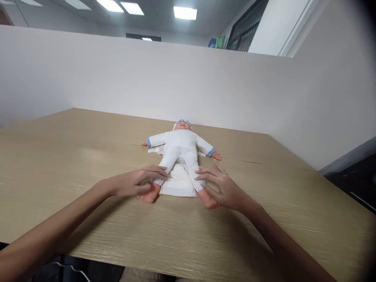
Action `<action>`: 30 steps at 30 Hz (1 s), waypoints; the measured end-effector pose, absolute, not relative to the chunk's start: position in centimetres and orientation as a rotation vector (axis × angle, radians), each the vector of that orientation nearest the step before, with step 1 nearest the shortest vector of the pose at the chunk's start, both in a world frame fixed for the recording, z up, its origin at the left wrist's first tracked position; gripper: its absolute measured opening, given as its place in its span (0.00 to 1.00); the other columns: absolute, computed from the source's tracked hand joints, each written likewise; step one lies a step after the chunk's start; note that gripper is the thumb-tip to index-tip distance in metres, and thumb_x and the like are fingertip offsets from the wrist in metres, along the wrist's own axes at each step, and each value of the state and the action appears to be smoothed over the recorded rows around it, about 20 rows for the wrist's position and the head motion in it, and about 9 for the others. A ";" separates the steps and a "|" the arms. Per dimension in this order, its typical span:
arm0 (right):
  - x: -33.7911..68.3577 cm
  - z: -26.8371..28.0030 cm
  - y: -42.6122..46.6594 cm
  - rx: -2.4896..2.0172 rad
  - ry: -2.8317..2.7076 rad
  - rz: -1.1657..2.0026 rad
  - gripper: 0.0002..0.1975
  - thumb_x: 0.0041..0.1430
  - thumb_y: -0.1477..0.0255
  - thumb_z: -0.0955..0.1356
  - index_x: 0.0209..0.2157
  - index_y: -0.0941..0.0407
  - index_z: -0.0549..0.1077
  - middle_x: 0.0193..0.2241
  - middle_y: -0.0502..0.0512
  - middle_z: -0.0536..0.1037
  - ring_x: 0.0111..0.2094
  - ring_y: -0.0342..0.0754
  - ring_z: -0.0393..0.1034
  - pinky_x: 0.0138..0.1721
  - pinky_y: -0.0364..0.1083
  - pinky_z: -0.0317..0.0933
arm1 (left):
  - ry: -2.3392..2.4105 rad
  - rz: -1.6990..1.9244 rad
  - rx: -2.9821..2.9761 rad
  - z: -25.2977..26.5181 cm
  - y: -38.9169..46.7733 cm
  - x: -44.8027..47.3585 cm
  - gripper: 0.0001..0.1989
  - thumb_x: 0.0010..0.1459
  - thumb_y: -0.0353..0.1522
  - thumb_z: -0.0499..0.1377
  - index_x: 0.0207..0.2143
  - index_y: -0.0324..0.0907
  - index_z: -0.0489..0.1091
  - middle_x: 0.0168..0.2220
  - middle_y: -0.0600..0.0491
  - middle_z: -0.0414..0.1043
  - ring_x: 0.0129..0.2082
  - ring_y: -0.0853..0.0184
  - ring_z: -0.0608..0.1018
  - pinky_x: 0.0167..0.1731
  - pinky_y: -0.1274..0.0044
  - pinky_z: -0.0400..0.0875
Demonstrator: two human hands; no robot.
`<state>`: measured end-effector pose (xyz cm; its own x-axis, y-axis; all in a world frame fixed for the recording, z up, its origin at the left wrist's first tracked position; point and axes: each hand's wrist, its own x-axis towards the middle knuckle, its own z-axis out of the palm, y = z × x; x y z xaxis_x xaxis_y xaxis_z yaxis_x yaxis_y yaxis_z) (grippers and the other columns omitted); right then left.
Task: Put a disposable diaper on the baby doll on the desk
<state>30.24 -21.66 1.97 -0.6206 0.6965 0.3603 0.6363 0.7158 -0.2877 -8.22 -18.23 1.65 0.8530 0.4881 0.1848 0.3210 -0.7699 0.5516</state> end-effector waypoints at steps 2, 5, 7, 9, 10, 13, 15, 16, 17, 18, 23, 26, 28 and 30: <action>28.6 2.4 -23.3 -1.128 -2.486 0.139 0.16 0.73 0.60 0.69 0.56 0.51 0.78 0.57 0.60 0.83 0.65 0.61 0.73 0.78 0.76 0.33 | 0.705 0.461 2.500 1.5 -19.0 -7.3 0.23 0.70 0.32 0.61 0.65 0.49 0.70 0.68 0.46 0.72 0.73 0.49 0.67 0.70 0.54 0.68; 26.1 1.4 -25.6 -1.262 -2.493 -0.017 0.31 0.66 0.51 0.74 0.63 0.55 0.74 0.60 0.68 0.80 0.67 0.68 0.70 0.77 0.75 0.38 | 0.870 0.561 2.501 0.5 -20.0 -5.8 0.25 0.63 0.41 0.69 0.59 0.45 0.69 0.65 0.42 0.70 0.69 0.45 0.69 0.66 0.54 0.72; 24.9 0.0 -26.4 -1.356 -2.470 -0.138 0.30 0.68 0.57 0.74 0.65 0.56 0.73 0.64 0.70 0.77 0.68 0.69 0.68 0.76 0.73 0.46 | 0.916 0.626 2.540 -0.2 -20.5 -4.8 0.22 0.61 0.36 0.69 0.55 0.45 0.68 0.63 0.42 0.70 0.67 0.46 0.69 0.65 0.54 0.72; 24.2 -1.1 -26.6 -1.430 -2.441 -0.253 0.23 0.72 0.67 0.71 0.65 0.56 0.74 0.63 0.69 0.77 0.67 0.67 0.68 0.74 0.71 0.51 | 0.929 0.652 2.603 -0.6 -20.7 -4.2 0.19 0.59 0.29 0.66 0.51 0.45 0.68 0.59 0.43 0.72 0.65 0.48 0.69 0.64 0.55 0.71; 24.0 -1.5 -26.5 -1.452 -2.427 -0.307 0.21 0.72 0.71 0.69 0.64 0.56 0.75 0.62 0.69 0.78 0.66 0.66 0.69 0.74 0.69 0.53 | 0.942 0.657 2.630 -0.7 -20.8 -4.0 0.18 0.57 0.26 0.65 0.49 0.45 0.67 0.57 0.44 0.73 0.64 0.48 0.69 0.63 0.56 0.72; 23.9 -1.5 -26.0 -1.453 -2.397 -0.426 0.18 0.72 0.77 0.68 0.60 0.55 0.77 0.57 0.65 0.81 0.60 0.62 0.73 0.72 0.66 0.55 | 0.999 0.687 2.664 -0.6 -21.0 -3.6 0.13 0.58 0.25 0.61 0.44 0.46 0.66 0.52 0.44 0.75 0.59 0.49 0.72 0.59 0.57 0.74; 23.9 -0.9 -25.5 -1.436 -2.377 -0.452 0.15 0.71 0.78 0.68 0.55 0.53 0.79 0.51 0.61 0.83 0.54 0.59 0.75 0.70 0.64 0.56 | 1.046 0.717 2.625 -0.4 -20.8 -3.6 0.09 0.62 0.26 0.58 0.44 0.46 0.67 0.49 0.46 0.77 0.57 0.50 0.73 0.56 0.59 0.74; 24.0 -0.5 -25.2 -1.425 -2.374 -0.448 0.12 0.71 0.78 0.68 0.52 0.53 0.80 0.47 0.60 0.83 0.51 0.58 0.76 0.69 0.63 0.57 | 1.080 0.732 2.585 -0.2 -20.6 -3.6 0.08 0.64 0.27 0.57 0.45 0.46 0.67 0.48 0.46 0.77 0.55 0.51 0.74 0.54 0.60 0.74; 24.0 -0.1 -24.8 -1.414 -2.371 -0.435 0.10 0.72 0.78 0.67 0.48 0.53 0.80 0.43 0.59 0.83 0.47 0.57 0.76 0.67 0.62 0.59 | 1.122 0.750 2.537 0.0 -20.3 -3.7 0.07 0.66 0.29 0.57 0.45 0.46 0.68 0.47 0.47 0.77 0.53 0.52 0.75 0.53 0.61 0.73; 24.1 0.3 -24.3 -1.406 -2.361 -0.409 0.09 0.72 0.78 0.67 0.44 0.53 0.79 0.40 0.58 0.82 0.45 0.56 0.75 0.64 0.60 0.61 | 1.164 0.776 2.483 0.3 -19.9 -3.7 0.06 0.67 0.31 0.56 0.46 0.46 0.68 0.46 0.48 0.78 0.51 0.52 0.76 0.52 0.62 0.73; 24.7 2.0 -20.4 -1.314 -2.210 0.000 0.09 0.72 0.75 0.64 0.39 0.54 0.76 0.40 0.58 0.79 0.43 0.55 0.73 0.47 0.52 0.66 | 1.227 0.928 2.249 2.3 -16.7 -3.4 0.09 0.73 0.40 0.52 0.45 0.46 0.67 0.44 0.49 0.77 0.44 0.56 0.78 0.46 0.64 0.70; 25.1 2.9 -17.5 -1.151 -2.106 0.240 0.09 0.72 0.73 0.63 0.40 0.54 0.75 0.45 0.60 0.77 0.48 0.55 0.74 0.53 0.52 0.66 | 1.207 0.979 2.187 3.2 -14.3 -2.9 0.12 0.73 0.43 0.51 0.44 0.45 0.66 0.47 0.47 0.76 0.48 0.54 0.76 0.52 0.62 0.69; 25.3 3.4 -15.4 -1.104 -2.034 0.376 0.09 0.70 0.70 0.64 0.40 0.54 0.77 0.47 0.60 0.77 0.51 0.56 0.73 0.58 0.54 0.64 | 1.175 0.987 2.141 3.6 -12.7 -2.5 0.12 0.72 0.44 0.52 0.44 0.46 0.66 0.53 0.45 0.76 0.56 0.52 0.73 0.58 0.61 0.66; 25.6 3.7 -13.3 -1.111 -1.963 0.505 0.09 0.68 0.69 0.65 0.41 0.54 0.78 0.48 0.59 0.78 0.53 0.56 0.73 0.60 0.54 0.63 | 1.168 0.972 2.080 3.7 -11.1 -2.1 0.13 0.71 0.44 0.51 0.43 0.46 0.65 0.54 0.44 0.75 0.58 0.52 0.73 0.59 0.62 0.66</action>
